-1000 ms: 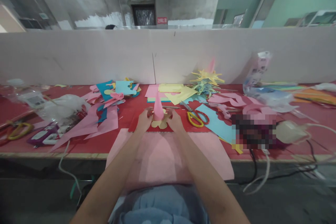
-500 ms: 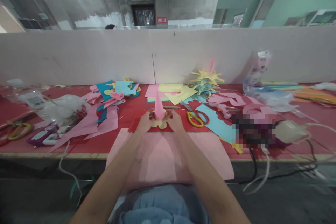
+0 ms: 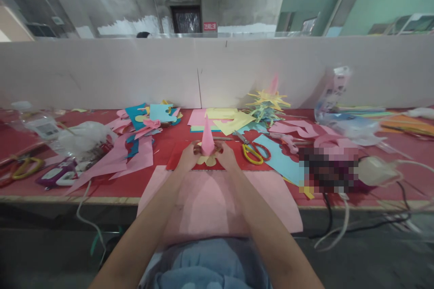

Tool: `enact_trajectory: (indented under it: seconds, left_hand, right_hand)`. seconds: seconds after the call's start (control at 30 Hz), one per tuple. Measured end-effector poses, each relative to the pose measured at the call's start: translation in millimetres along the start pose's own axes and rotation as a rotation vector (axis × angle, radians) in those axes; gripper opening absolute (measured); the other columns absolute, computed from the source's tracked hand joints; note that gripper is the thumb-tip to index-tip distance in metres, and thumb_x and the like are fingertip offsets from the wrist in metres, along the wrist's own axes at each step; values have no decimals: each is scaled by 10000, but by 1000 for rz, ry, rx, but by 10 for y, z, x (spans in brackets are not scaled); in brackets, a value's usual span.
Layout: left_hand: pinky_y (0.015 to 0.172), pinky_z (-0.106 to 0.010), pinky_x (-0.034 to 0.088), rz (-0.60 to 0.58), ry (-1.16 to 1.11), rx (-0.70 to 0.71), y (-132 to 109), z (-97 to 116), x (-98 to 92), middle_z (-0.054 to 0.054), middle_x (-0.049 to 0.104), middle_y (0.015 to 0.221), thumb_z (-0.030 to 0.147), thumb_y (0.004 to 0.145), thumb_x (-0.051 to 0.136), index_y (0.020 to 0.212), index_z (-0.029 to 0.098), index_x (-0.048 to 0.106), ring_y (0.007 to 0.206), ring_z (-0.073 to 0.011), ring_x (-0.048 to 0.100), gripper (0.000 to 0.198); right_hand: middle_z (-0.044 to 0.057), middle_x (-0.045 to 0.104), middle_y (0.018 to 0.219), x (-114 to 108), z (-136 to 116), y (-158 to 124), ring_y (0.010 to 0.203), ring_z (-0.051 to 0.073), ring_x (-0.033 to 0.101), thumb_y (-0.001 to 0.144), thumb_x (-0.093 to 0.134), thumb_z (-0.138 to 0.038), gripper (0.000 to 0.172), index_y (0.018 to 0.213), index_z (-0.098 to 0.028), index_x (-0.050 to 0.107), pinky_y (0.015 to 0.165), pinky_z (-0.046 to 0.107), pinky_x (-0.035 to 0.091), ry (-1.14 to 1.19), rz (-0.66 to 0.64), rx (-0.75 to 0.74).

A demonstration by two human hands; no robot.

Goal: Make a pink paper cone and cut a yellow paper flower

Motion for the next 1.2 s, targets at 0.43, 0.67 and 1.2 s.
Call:
enact_trajectory:
  seconds: [0.43, 0.67, 1.2]
  left_hand:
    - [693, -252, 487, 29, 44, 27, 24, -55, 12, -86, 625, 970, -4, 634, 527, 1047, 150, 567, 793, -146, 610, 443]
    - [843, -256, 464, 152, -52, 14, 27, -13, -72, -78, 624, 1025, -110, 621, 361, 984, 147, 559, 947, -123, 595, 487]
    - [814, -272, 480, 180, -158, -103, 31, -64, -99, -64, 682, 898, -73, 665, 380, 963, 147, 571, 885, -131, 631, 417]
  right_hand:
    - [35, 641, 1092, 22, 31, 5, 1002, 211, 595, 676, 553, -149, 450, 1116, -245, 548, 887, 376, 449, -105, -85, 30]
    - [28, 612, 1152, -21, 50, 15, 1070, 193, 559, 663, 492, -90, 469, 1104, -231, 566, 947, 368, 419, -59, 41, 47]
    - [32, 664, 1030, -11, 4, -9, 963, 169, 614, 715, 495, -104, 319, 999, -218, 588, 860, 335, 471, -46, 9, 26]
Point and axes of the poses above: each hand's wrist, its own y-axis towards the middle knuckle, its own x-axis out of the palm, z = x × y, the point moved 2 cm from there along y, towards the middle knuckle
